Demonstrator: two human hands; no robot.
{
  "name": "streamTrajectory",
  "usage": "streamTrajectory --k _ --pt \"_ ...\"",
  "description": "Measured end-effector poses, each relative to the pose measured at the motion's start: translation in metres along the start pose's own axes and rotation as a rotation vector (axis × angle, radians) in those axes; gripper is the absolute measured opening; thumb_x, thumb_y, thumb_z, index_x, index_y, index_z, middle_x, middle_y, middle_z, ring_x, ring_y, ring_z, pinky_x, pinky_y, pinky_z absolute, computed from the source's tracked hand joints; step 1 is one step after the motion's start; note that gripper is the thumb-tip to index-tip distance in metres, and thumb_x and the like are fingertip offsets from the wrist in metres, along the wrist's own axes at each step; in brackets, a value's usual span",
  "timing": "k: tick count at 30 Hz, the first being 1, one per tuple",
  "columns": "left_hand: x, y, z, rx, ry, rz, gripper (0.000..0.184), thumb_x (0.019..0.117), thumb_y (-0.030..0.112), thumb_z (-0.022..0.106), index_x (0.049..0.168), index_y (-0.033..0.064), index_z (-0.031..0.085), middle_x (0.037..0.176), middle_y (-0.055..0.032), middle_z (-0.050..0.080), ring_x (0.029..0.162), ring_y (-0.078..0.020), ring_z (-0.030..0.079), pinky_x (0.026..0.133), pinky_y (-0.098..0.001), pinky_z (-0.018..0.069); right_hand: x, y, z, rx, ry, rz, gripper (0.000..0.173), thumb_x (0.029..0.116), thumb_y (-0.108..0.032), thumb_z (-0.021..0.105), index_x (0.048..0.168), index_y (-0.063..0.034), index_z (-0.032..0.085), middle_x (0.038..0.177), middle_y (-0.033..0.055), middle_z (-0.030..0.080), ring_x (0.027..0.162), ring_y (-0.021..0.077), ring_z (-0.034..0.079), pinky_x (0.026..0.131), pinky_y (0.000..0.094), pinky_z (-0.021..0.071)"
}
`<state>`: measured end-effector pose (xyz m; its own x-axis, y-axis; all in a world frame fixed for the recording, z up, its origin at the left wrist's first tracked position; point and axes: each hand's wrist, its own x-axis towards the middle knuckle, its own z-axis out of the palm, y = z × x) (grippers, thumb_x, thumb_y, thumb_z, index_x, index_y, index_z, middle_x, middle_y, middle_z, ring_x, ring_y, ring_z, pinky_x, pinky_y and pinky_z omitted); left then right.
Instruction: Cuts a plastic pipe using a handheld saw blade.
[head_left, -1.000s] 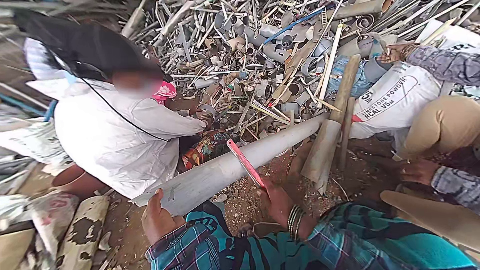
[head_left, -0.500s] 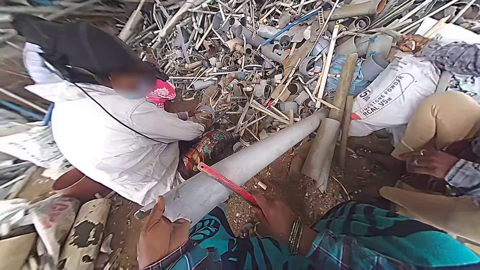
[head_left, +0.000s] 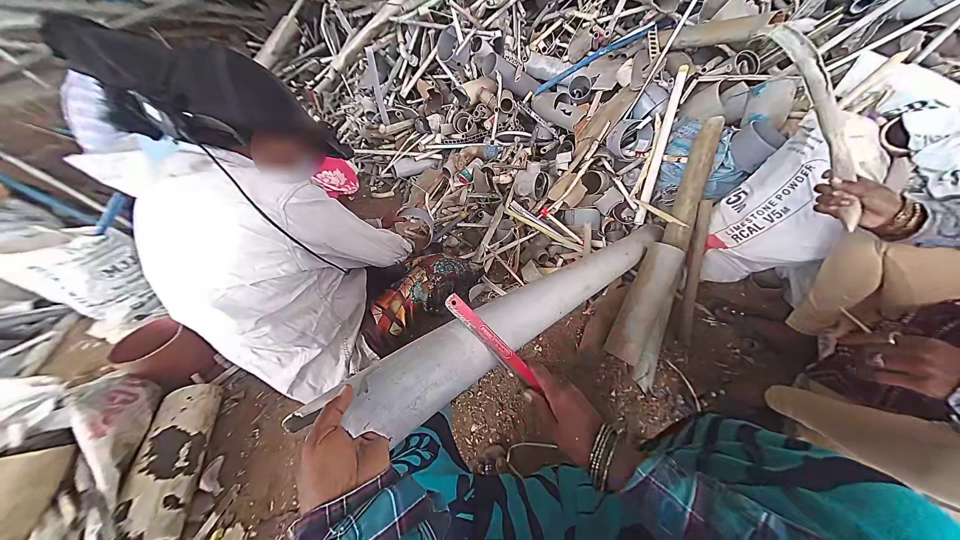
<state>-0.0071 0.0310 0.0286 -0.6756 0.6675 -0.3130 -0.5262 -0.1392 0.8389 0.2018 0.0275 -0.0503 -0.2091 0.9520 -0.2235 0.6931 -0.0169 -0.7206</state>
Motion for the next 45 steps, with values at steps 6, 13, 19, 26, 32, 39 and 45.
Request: streamTrajectory --k 6,13,19,26,32,39,45 --pt "0.007 -0.006 -0.006 0.043 0.039 0.031 0.025 0.1036 0.006 0.041 0.128 0.0060 0.044 0.111 -0.0061 0.053 0.097 -0.0111 0.058 0.083 -0.0303 0.0524 0.051 0.067 -0.041 0.121 0.142 0.437 0.054 0.1134 -0.025 0.036 0.161 -0.0024 0.023 0.121 0.0304 0.063 0.099 0.0406 0.068 0.091 0.0523 0.0524" --pt "0.009 -0.009 -0.006 0.054 0.032 0.045 0.025 0.1037 0.007 0.041 0.128 0.0066 0.045 0.109 -0.0050 0.054 0.096 -0.0106 0.059 0.082 -0.0299 0.0530 -0.004 -0.003 0.010 0.053 -0.071 -0.034 0.054 0.1098 -0.020 0.046 0.159 -0.0025 0.033 0.113 0.0303 0.069 0.104 0.0458 0.069 0.096 0.0578 0.0510" --pt "0.011 -0.009 -0.007 0.055 0.026 0.034 0.026 0.1033 0.006 0.041 0.129 0.0061 0.044 0.111 -0.0053 0.053 0.097 -0.0107 0.058 0.083 -0.0301 0.0523 0.029 0.064 -0.014 0.022 0.142 0.313 0.055 0.1116 -0.022 0.043 0.161 -0.0025 0.028 0.128 0.0326 0.063 0.119 0.0475 0.064 0.104 0.0584 0.0461" --pt "-0.041 0.014 0.011 -0.001 -0.238 0.144 0.018 0.1074 0.008 0.034 0.109 0.0122 0.051 0.096 0.0056 0.064 0.090 -0.0013 0.067 0.079 -0.0231 0.0583 0.021 0.055 -0.080 0.228 0.223 0.364 0.054 0.1130 -0.026 0.039 0.161 -0.0059 0.024 0.097 0.0201 0.062 0.068 0.0262 0.061 0.067 0.0408 0.0529" --pt "-0.091 0.041 0.049 -0.078 -0.482 0.262 0.026 0.1057 0.005 0.033 0.095 0.0148 0.055 0.089 0.0072 0.069 0.093 -0.0031 0.068 0.087 -0.0270 0.0579 -0.018 0.013 -0.123 0.377 0.335 0.009 0.054 0.1066 -0.024 0.052 0.154 -0.0054 0.033 0.079 0.0062 0.057 0.057 0.0142 0.057 0.057 0.0321 0.0517" --pt "0.007 0.034 0.037 -0.209 -0.921 0.396 0.024 0.1085 0.019 0.042 0.113 0.0117 0.064 0.111 -0.0050 0.069 0.114 -0.0194 0.066 0.097 -0.0453 0.0552 -0.035 0.017 -0.087 0.165 0.824 -0.489 0.053 0.1021 -0.030 0.050 0.141 0.0062 0.050 0.104 0.0151 0.073 0.074 0.0198 0.069 0.065 0.0366 0.0577" --pt "-0.002 0.032 0.020 -0.310 -0.994 0.367 0.023 0.1073 0.015 0.043 0.108 0.0119 0.066 0.105 -0.0020 0.070 0.109 -0.0158 0.067 0.098 -0.0378 0.0539 -0.008 0.041 -0.078 -0.004 0.889 -0.388 0.054 0.0978 -0.014 0.056 0.148 0.0052 0.050 0.106 0.0231 0.075 0.072 0.0347 0.074 0.064 0.0496 0.0605"
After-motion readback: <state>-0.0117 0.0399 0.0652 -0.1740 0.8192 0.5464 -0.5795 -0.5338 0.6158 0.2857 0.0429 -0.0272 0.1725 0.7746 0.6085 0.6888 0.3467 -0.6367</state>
